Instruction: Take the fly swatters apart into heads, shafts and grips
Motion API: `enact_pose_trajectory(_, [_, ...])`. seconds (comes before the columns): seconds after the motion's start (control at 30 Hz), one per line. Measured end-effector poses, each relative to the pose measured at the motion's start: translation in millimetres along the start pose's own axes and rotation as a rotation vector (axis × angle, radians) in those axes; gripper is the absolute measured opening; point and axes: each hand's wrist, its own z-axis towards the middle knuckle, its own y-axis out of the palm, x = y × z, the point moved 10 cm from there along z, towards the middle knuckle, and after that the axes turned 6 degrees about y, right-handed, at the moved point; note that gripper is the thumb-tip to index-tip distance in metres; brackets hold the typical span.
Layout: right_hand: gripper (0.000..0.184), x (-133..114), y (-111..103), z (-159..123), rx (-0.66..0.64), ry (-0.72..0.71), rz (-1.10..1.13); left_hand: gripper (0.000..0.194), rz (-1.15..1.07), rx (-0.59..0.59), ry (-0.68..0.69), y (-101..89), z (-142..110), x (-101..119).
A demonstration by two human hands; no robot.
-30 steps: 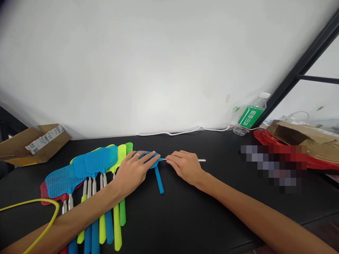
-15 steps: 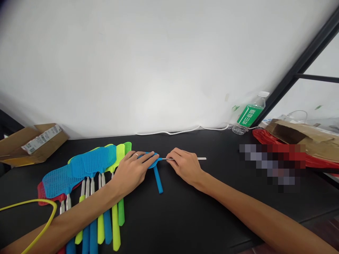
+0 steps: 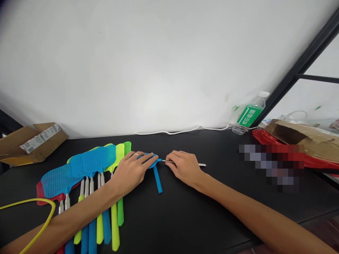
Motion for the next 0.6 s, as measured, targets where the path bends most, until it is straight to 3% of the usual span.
enact_pose_trajectory(0.3, [0.01,8.5,1.5,1.3,-0.012,0.051,0.102,0.051,0.011,0.011,-0.02,-0.8,-0.6,-3.0])
enact_pose_trajectory(0.47, [0.039,6.1,-2.4,0.8,0.008,0.053,0.022,0.052,-0.002,0.003,-0.025,-0.3,-0.6,-3.3])
enact_pose_trajectory(0.6, [0.038,5.9,-4.4,0.2,0.01,0.061,0.049,0.051,-0.011,0.008,-0.019,-0.4,-1.3,-3.0])
